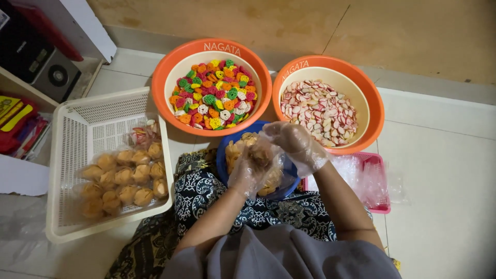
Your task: A person wearing plastic gloves is manually mixing and packing different varieties of snacks from large bowls into a smaller bowl on the floor.
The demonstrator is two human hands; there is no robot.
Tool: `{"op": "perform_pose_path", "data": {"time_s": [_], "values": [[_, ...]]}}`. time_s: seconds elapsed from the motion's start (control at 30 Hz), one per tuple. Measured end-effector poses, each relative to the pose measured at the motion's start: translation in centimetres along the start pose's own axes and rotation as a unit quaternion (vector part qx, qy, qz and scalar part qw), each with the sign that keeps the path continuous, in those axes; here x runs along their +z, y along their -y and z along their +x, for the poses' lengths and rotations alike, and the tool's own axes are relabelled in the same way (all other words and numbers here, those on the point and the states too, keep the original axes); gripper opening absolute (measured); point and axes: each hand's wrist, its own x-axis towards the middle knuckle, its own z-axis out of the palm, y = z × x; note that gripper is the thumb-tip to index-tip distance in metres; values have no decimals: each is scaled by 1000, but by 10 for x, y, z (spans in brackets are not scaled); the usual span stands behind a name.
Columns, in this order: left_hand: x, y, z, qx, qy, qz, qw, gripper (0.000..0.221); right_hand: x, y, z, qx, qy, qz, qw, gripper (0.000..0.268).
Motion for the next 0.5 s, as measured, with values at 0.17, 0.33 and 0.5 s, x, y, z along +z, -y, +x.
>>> {"op": "perform_pose_path", "data": {"time_s": [0.17, 0.33, 0.5], "values": [[-8, -5, 16, -24, 43, -7, 999, 27, -17, -13, -2, -258, -64, -99, 959, 33], [-7, 6, 20, 12, 42, 42, 998, 30, 15, -58, 42, -287, -100, -328, 894, 27], [-11, 8, 22, 2, 35, -37, 999, 32, 47, -87, 68, -163, -67, -177, 968, 18]]}}
